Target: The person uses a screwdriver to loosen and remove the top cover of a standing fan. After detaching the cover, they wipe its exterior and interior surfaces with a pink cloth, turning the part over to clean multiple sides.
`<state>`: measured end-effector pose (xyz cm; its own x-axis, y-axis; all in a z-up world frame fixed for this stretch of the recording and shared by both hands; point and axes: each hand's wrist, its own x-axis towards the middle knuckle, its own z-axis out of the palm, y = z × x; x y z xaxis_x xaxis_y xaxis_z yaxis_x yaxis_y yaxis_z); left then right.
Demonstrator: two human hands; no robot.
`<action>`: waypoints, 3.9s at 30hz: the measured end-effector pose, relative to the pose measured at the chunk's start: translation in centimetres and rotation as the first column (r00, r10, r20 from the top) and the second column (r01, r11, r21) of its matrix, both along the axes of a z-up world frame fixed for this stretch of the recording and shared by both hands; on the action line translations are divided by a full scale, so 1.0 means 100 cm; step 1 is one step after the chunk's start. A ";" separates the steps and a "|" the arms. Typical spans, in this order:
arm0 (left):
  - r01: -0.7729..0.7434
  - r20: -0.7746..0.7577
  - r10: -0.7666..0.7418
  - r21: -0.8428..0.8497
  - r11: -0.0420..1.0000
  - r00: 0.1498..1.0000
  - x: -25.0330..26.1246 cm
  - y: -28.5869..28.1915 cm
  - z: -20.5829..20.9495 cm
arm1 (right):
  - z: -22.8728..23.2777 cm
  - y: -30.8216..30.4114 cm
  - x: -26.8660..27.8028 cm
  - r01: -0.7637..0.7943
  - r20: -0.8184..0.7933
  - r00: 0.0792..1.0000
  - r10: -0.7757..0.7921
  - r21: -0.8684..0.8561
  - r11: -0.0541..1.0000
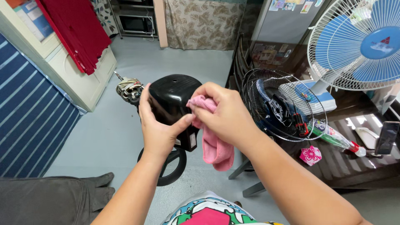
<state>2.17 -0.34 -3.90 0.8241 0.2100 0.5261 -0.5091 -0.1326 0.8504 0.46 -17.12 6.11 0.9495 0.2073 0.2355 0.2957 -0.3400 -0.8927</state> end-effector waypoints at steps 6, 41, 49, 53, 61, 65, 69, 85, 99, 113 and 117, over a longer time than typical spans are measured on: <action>-0.094 -0.026 0.096 0.071 0.993 0.995 0.001 0.007 -0.001 | -0.010 0.006 -0.016 0.009 -0.005 1.000 -0.009 0.018 1.000; 0.259 -0.021 -0.283 -0.341 0.904 0.959 -0.007 0.003 0.010 | -0.022 -0.005 -0.014 -0.087 -0.201 0.969 0.145 0.269 0.959; 0.368 -0.109 -0.412 -0.286 0.885 0.905 0.009 0.007 -0.008 | -0.013 -0.002 -0.009 -0.104 -0.119 0.985 0.123 0.153 0.983; 0.215 -0.348 -0.563 -0.676 0.705 0.750 0.009 -0.008 -0.025 | -0.020 -0.010 0.003 -0.208 -0.270 0.922 0.279 0.261 0.943; 0.101 -0.362 -0.728 -0.856 0.507 0.581 -0.003 0.002 -0.050 | -0.031 -0.055 0.058 -0.132 0.130 0.990 0.048 0.785 0.605; 0.031 -0.377 -0.689 -0.865 0.501 0.619 -0.002 0.007 -0.050 | -0.053 -0.049 0.057 -0.219 0.087 0.972 0.218 0.671 0.708; 0.099 -0.264 -0.691 -0.894 0.438 0.673 0.001 0.009 -0.049 | -0.088 -0.032 0.042 0.070 -0.306 0.921 0.241 0.739 0.671; 0.179 -0.261 -0.875 -0.917 0.356 0.407 -0.014 0.009 -0.067 | -0.071 -0.006 0.005 0.083 0.165 0.981 -0.106 0.140 0.987; 0.041 -0.215 -0.724 -0.947 0.319 0.656 -0.012 0.010 -0.037 | -0.092 -0.002 0.006 -0.080 0.219 0.975 0.029 0.227 0.971; 0.074 -0.297 -0.668 -0.881 0.467 0.683 0.002 0.024 -0.028 | -0.109 0.007 -0.008 -0.271 0.136 0.961 0.240 0.292 0.917; 0.153 -0.318 -0.760 -0.866 0.476 0.567 -0.005 0.016 -0.027 | -0.089 -0.003 0.017 -0.182 0.276 0.951 0.139 0.139 0.973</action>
<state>1.64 1.31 -6.57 0.9254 -0.2931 -0.2404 0.3790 0.7001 0.6052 2.20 -17.44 -2.81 0.8065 0.2905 0.5149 0.5659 -0.1268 -0.8147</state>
